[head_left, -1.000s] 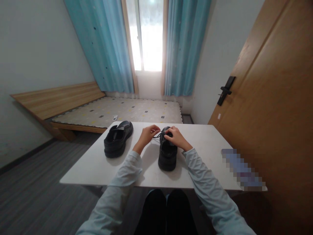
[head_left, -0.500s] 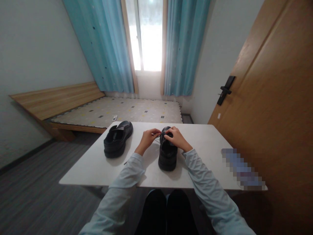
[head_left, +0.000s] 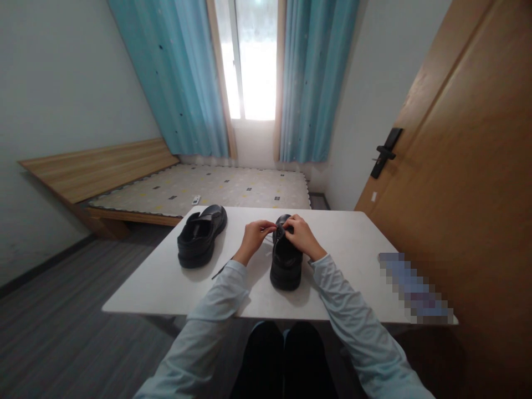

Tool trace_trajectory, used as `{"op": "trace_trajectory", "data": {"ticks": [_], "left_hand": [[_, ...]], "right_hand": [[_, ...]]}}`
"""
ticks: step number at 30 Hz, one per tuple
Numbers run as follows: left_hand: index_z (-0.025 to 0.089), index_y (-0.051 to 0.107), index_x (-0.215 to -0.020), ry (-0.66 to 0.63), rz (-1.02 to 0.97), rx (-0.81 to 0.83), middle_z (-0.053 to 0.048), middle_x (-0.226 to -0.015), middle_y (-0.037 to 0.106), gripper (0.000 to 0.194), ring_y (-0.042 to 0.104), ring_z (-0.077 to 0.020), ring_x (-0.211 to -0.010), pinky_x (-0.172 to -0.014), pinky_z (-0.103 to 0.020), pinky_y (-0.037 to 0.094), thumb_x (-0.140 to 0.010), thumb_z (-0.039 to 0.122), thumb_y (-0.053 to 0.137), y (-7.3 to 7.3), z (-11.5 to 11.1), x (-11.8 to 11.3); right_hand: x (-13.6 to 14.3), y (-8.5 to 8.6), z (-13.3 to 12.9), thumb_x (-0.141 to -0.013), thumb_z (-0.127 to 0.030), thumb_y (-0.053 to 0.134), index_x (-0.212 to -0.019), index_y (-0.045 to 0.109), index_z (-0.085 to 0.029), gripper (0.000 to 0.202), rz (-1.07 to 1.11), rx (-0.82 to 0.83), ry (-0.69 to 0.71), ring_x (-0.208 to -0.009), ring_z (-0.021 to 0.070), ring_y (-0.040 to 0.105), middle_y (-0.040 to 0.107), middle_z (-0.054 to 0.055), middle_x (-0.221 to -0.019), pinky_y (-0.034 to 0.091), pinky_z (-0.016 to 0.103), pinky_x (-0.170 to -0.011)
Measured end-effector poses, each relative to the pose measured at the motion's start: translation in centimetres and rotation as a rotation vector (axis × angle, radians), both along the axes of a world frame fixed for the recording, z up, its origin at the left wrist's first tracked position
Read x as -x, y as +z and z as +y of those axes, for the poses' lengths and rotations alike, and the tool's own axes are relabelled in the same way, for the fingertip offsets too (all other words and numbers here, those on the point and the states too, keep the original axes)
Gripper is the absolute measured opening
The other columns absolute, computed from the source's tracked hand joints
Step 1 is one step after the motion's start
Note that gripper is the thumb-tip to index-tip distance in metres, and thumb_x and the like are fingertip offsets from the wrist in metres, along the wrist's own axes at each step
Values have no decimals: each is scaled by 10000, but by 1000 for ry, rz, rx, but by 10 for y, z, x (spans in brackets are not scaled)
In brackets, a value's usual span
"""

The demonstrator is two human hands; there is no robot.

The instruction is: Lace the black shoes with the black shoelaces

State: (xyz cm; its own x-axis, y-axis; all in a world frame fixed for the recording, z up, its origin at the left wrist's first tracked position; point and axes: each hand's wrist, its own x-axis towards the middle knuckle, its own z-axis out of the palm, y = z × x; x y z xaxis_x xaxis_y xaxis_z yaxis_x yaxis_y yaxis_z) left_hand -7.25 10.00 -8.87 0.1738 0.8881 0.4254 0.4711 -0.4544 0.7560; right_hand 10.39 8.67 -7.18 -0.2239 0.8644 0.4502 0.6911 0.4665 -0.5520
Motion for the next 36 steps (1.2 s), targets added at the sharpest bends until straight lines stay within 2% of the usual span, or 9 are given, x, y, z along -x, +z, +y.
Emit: {"op": "trace_trajectory", "data": {"ticks": [9,14,17,21,26,28,30,33,36], "left_hand": [[214,715,-880,-108,-16,-5,-32,-904,742,134,691,-189,-830,-815,-312,531,-773,241,637,0,-2,3],[209,697,-895,-90,36,-26,-29,-890,730,141,672,-182,-831,-801,-307,526,-774,226,626,2,-4,4],[217,697,-872,25,154,-131,-33,-869,703,150,629,-193,-864,-848,-336,491,-777,155,598,4,-4,6],[220,705,-839,273,263,-266,-72,-891,618,143,558,-228,-927,-841,-345,453,-774,151,598,4,-4,10],[214,668,-921,449,100,-120,-30,-741,589,167,585,-168,-697,-687,-289,451,-814,225,541,1,-2,13],[202,646,-959,393,-76,-3,-24,-716,620,201,603,-150,-639,-635,-267,458,-824,278,517,1,1,12],[183,627,-986,249,-278,119,-50,-799,666,244,639,-148,-671,-618,-255,482,-811,305,508,1,2,11],[153,609,-981,12,-533,240,-104,-996,677,277,665,-170,-836,-707,-286,530,-770,303,508,4,2,7],[144,597,-915,-142,-724,263,-112,-1069,651,250,651,-193,-950,-814,-343,531,-771,322,495,7,-1,5]], "right_hand": [[5,-3,1,-740,-139,637,-734,657,-180,46,-55,3,-82,-930,217,533,574,79,-917,437,371,-870],[6,-3,1,-750,-131,619,-708,645,-177,67,-40,-14,-85,-909,205,535,567,73,-907,440,361,-860],[4,-2,-1,-721,-121,626,-643,623,-178,96,14,-46,-87,-850,188,546,553,51,-845,449,344,-845],[1,1,-3,-655,-75,627,-572,585,-176,137,72,-45,-84,-843,190,563,561,50,-835,449,342,-843],[-6,8,-7,-608,-67,628,-516,551,-175,161,122,19,-78,-823,184,592,599,49,-831,458,327,-826],[-10,11,-8,-599,-68,628,-508,545,-177,165,144,31,-78,-820,180,601,616,47,-837,462,323,-822],[-14,14,-9,-592,-74,631,-510,549,-177,154,171,44,-84,-832,185,610,633,52,-852,467,325,-822],[-21,18,-10,-616,-114,628,-542,582,-175,107,229,67,-69,-859,197,623,658,64,-881,477,333,-814],[-26,21,-11,-643,-149,626,-553,597,-173,98,284,72,-50,-854,202,636,682,70,-875,474,342,-830]]}}
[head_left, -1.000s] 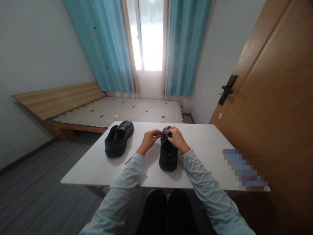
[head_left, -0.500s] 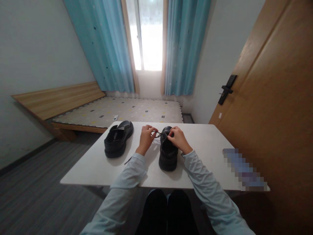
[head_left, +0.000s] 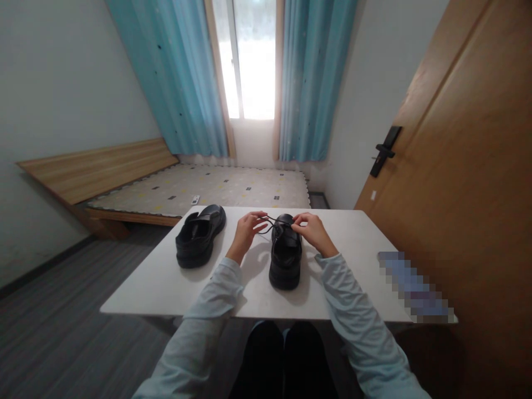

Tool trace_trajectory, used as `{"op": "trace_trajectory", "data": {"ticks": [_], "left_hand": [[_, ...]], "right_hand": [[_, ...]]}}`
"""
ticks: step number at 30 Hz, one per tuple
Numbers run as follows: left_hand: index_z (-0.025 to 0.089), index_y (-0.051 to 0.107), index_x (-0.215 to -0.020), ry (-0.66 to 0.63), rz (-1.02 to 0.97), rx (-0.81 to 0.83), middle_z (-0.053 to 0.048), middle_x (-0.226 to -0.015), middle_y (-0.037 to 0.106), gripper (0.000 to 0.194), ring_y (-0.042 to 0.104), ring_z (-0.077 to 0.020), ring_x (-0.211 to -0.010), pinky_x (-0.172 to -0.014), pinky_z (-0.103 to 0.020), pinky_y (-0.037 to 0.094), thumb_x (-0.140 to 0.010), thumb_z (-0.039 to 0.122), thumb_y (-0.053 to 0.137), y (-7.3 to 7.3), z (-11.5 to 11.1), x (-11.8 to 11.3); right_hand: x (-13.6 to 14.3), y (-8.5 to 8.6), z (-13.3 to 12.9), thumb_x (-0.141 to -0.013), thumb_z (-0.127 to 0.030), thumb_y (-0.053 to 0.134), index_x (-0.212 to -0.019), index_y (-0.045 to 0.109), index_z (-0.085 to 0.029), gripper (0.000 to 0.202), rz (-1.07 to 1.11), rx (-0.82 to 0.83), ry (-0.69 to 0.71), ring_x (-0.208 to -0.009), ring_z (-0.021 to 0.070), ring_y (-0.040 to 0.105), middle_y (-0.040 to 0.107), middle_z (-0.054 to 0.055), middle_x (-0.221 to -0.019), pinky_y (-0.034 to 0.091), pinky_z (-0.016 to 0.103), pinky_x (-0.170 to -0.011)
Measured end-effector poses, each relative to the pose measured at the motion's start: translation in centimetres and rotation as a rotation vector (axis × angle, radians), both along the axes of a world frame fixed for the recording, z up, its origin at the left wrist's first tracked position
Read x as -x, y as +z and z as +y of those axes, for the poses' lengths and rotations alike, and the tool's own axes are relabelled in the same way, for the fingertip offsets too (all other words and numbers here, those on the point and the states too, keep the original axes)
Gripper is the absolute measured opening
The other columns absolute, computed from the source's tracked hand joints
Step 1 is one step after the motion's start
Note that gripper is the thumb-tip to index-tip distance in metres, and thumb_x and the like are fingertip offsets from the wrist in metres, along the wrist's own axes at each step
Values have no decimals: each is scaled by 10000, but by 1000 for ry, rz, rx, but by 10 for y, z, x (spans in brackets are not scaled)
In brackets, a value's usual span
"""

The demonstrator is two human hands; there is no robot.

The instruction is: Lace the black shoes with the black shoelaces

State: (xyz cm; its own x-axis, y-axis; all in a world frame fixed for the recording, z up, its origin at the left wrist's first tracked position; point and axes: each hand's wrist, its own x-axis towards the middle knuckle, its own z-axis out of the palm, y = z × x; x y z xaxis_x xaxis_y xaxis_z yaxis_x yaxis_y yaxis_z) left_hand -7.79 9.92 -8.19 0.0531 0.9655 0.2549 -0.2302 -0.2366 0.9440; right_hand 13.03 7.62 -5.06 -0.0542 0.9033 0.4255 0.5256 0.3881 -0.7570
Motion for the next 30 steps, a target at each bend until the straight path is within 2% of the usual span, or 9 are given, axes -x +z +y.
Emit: {"op": "trace_trajectory", "data": {"ticks": [3,5,8,10,15,18,21,25,30], "left_hand": [[157,565,-870,-55,-172,-17,-72,-983,641,211,652,-206,-964,-848,-362,522,-771,344,550,3,-1,1],[166,558,-895,-70,-219,-4,-46,-935,630,226,666,-169,-847,-811,-340,529,-753,335,608,4,-2,1],[182,567,-1011,-71,-154,-2,-38,-969,633,322,591,-63,-619,-732,-292,532,-732,314,658,5,-3,1],[187,568,-1060,-50,-48,-23,-40,-983,646,378,527,-32,-553,-687,-263,523,-725,324,676,5,-4,-1],[151,603,-1075,53,239,-79,-40,-791,681,451,597,-110,-604,-593,-241,489,-712,402,697,2,-3,-4],[138,663,-1013,124,436,-91,-45,-676,688,405,659,-177,-658,-668,-298,506,-728,424,678,0,-2,-3],[159,710,-860,161,575,-127,-60,-712,717,290,687,-208,-730,-756,-333,506,-747,421,658,-2,-1,-1],[156,687,-794,156,544,-172,-74,-801,724,258,677,-206,-766,-721,-319,513,-726,405,671,-3,1,-1],[146,653,-932,63,455,-160,-64,-784,707,331,662,-178,-726,-655,-282,515,-706,384,699,-4,0,-3]], "right_hand": [[-6,2,1,-649,-170,638,-572,608,-168,83,28,8,-27,-824,204,646,703,77,-856,468,348,-842],[-10,2,3,-652,-189,647,-595,619,-164,68,48,28,-50,-805,207,651,712,85,-843,475,349,-827],[-16,0,7,-659,-215,650,-611,627,-161,76,96,39,-66,-764,202,652,716,87,-807,493,342,-783],[-20,-2,10,-665,-231,647,-622,632,-160,85,128,37,-73,-723,192,645,712,82,-776,504,332,-733],[-28,-3,14,-670,-285,661,-657,623,-150,141,256,86,-86,-618,161,620,674,57,-663,508,277,-570],[-31,1,12,-675,-311,668,-682,589,-151,178,384,108,-74,-607,142,625,680,57,-697,498,239,-518],[-36,7,10,-683,-341,676,-718,570,-156,216,490,101,-76,-607,125,628,699,60,-767,489,215,-496],[-44,11,8,-691,-364,691,-731,552,-165,246,615,71,-103,-584,107,621,699,34,-758,478,196,-480],[-54,12,7,-725,-325,685,-743,537,-174,212,815,34,-111,-563,101,627,690,4,-750,488,202,-483]]}}
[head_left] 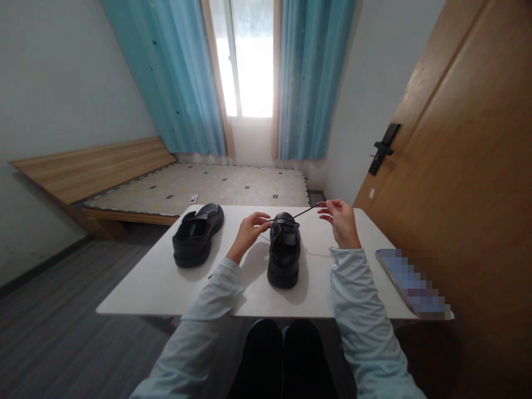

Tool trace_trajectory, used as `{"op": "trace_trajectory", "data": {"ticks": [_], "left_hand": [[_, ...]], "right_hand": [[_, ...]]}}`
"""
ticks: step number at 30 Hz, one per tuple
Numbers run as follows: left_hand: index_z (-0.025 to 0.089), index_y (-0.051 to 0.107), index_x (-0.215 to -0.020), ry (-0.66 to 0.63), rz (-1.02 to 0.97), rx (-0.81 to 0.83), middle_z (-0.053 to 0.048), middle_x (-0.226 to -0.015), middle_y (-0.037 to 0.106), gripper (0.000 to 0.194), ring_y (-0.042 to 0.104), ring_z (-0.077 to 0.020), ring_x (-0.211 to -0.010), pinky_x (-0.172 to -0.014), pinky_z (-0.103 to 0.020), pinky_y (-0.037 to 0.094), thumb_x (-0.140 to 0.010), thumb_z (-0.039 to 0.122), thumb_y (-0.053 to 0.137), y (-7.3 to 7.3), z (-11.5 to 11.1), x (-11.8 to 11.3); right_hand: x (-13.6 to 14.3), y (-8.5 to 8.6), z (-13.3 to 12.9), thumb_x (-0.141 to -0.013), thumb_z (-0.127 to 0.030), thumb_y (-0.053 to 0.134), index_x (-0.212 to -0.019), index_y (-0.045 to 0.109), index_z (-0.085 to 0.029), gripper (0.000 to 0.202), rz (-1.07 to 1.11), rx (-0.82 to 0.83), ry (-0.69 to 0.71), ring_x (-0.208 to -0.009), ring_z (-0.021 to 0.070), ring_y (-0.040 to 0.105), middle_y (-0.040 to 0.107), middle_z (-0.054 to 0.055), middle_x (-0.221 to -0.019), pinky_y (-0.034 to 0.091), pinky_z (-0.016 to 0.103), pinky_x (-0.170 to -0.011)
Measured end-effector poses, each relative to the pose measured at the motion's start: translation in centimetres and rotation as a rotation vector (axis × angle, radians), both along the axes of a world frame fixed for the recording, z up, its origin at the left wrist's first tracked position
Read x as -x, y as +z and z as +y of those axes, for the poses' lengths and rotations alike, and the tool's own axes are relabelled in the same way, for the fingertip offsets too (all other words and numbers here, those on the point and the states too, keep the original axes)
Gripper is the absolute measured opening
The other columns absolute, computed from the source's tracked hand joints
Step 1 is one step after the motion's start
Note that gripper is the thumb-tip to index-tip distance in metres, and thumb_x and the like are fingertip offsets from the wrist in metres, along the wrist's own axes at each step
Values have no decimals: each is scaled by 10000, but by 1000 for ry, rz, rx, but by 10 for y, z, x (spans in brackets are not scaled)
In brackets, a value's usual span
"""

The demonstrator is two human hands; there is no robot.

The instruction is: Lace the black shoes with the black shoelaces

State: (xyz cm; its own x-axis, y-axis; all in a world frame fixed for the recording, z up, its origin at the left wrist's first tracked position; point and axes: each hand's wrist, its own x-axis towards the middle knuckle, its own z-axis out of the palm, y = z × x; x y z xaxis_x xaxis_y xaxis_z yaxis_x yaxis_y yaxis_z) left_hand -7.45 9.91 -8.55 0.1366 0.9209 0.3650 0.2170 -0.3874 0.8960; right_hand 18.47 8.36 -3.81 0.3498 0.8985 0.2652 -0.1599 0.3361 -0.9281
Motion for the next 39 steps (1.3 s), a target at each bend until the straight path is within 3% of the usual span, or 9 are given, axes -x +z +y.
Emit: {"op": "trace_trajectory", "data": {"ticks": [6,11,14,19,27,33,39], "left_hand": [[176,656,-984,-68,21,-83,-71,-939,696,307,656,-176,-860,-729,-289,532,-764,390,655,-3,-1,-5],[185,645,-995,-75,110,-117,-73,-1025,664,253,637,-165,-866,-735,-301,544,-809,352,607,-4,-4,-10],[216,648,-1048,-60,201,-216,-78,-1113,625,260,606,-192,-992,-793,-328,537,-835,350,581,-1,-8,-12],[248,678,-1027,-102,353,-406,-61,-1164,626,234,529,-226,-1137,-1020,-435,397,-812,329,634,5,-16,-17],[226,675,-935,-98,357,-402,-55,-1094,647,143,549,-216,-1089,-992,-411,403,-811,268,617,9,-20,-18],[208,668,-904,-82,348,-427,-57,-1060,638,120,552,-203,-1063,-979,-386,410,-802,250,621,9,-18,-15],[198,660,-908,-93,318,-415,-69,-1073,608,122,560,-194,-1063,-968,-367,427,-809,252,613,7,-17,-14]], "right_hand": [[-7,5,-1,-801,-285,639,-783,498,-195,168,198,-84,45,-562,113,647,709,5,-747,497,208,-493],[-17,9,-2,-835,-279,630,-761,481,-204,183,340,-182,82,-646,116,666,657,-34,-664,555,287,-711],[-26,10,-6,-836,-277,633,-760,488,-209,177,377,-239,119,-613,101,632,586,-70,-631,553,343,-783],[-34,14,-11,-823,-274,638,-814,515,-233,130,349,-284,98,-528,61,521,499,-88,-627,543,277,-700],[-38,16,-9,-783,-347,662,-815,510,-240,189,167,-332,-48,-487,51,451,443,-84,-634,516,251,-648],[-47,15,-10,-781,-313,656,-814,528,-235,154,223,-416,-139,-492,47,453,453,-82,-648,489,238,-611],[-53,16,-12,-749,-258,685,-814,538,-226,163,325,-471,-128,-496,47,452,464,-81,-642,473,233,-581]]}}
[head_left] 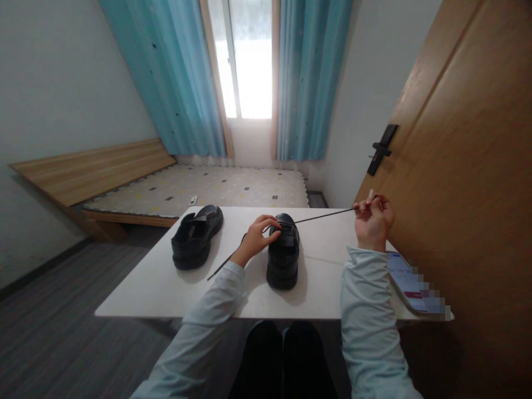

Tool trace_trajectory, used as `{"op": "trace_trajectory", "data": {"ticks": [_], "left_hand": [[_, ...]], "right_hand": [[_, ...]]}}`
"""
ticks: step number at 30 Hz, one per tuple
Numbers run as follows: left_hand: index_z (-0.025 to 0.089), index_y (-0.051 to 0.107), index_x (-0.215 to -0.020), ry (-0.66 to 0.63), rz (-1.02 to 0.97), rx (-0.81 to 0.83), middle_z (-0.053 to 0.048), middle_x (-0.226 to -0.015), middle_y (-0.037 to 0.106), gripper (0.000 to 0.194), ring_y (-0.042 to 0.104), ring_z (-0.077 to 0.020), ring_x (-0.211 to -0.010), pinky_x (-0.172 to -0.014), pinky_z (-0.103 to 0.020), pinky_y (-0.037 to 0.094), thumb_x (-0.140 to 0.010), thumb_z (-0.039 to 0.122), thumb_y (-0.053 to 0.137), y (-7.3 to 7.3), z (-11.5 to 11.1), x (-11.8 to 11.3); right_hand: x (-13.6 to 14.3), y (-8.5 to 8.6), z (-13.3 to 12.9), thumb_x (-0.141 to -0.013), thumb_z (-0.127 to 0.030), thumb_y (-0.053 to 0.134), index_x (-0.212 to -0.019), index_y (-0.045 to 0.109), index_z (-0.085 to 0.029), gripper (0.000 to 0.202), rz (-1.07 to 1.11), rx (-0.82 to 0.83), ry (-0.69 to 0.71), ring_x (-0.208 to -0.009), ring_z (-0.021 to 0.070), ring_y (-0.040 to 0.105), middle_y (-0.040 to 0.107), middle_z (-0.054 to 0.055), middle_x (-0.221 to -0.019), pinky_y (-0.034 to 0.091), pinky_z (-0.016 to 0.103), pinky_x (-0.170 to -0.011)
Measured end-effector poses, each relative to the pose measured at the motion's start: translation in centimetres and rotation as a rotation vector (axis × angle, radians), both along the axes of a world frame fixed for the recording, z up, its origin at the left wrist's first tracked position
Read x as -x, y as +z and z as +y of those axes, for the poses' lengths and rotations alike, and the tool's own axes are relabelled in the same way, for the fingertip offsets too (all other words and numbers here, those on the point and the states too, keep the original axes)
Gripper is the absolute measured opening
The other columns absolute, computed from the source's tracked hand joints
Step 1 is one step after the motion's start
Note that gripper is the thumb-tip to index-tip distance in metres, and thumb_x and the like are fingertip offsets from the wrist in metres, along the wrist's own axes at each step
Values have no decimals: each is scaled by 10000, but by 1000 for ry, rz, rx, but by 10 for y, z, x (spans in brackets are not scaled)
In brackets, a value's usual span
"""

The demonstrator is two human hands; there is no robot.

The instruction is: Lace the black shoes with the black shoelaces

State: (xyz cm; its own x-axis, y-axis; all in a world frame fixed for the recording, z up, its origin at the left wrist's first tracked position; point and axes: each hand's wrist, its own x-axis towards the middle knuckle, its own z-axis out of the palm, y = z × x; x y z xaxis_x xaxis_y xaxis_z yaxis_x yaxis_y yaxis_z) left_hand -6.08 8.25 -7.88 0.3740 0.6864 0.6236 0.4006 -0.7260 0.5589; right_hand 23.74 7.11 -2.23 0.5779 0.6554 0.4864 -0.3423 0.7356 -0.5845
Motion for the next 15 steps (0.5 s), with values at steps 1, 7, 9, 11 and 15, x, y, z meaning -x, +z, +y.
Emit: {"op": "trace_trajectory", "data": {"ticks": [1,7,9,11,15], "left_hand": [[196,657,-910,-9,-7,5,-70,-1072,607,122,564,-190,-1057,-965,-361,430,-812,249,608,0,0,0],[198,655,-914,-23,-13,30,-68,-1057,616,126,576,-190,-1045,-959,-359,441,-810,245,600,-1,0,-1],[198,659,-917,-30,-8,40,-70,-1059,614,134,576,-191,-1046,-958,-360,444,-805,236,596,1,0,-2],[200,666,-917,-34,0,61,-72,-1064,610,145,576,-194,-1046,-958,-360,448,-796,219,587,3,-1,-3],[212,686,-908,-17,67,92,-65,-1074,604,194,574,-201,-1050,-986,-375,435,-772,160,557,11,-4,-8]], "right_hand": [[0,0,0,-747,-262,687,-813,539,-226,166,-8,5,-2,-492,46,447,465,-80,-640,462,225,-561],[4,-3,3,-698,-325,717,-781,587,-202,197,-284,169,-101,-382,31,340,490,-72,-574,242,175,-363],[8,-5,4,-681,-338,726,-790,600,-191,223,-426,242,-119,-382,42,376,545,-54,-586,248,182,-355],[12,-8,7,-659,-350,738,-765,589,-185,247,-562,298,-133,-406,64,432,584,-37,-592,291,192,-368],[19,-17,14,-652,-371,722,-651,584,-172,242,-822,383,-127,-437,93,475,567,-28,-528,349,216,-414]]}}
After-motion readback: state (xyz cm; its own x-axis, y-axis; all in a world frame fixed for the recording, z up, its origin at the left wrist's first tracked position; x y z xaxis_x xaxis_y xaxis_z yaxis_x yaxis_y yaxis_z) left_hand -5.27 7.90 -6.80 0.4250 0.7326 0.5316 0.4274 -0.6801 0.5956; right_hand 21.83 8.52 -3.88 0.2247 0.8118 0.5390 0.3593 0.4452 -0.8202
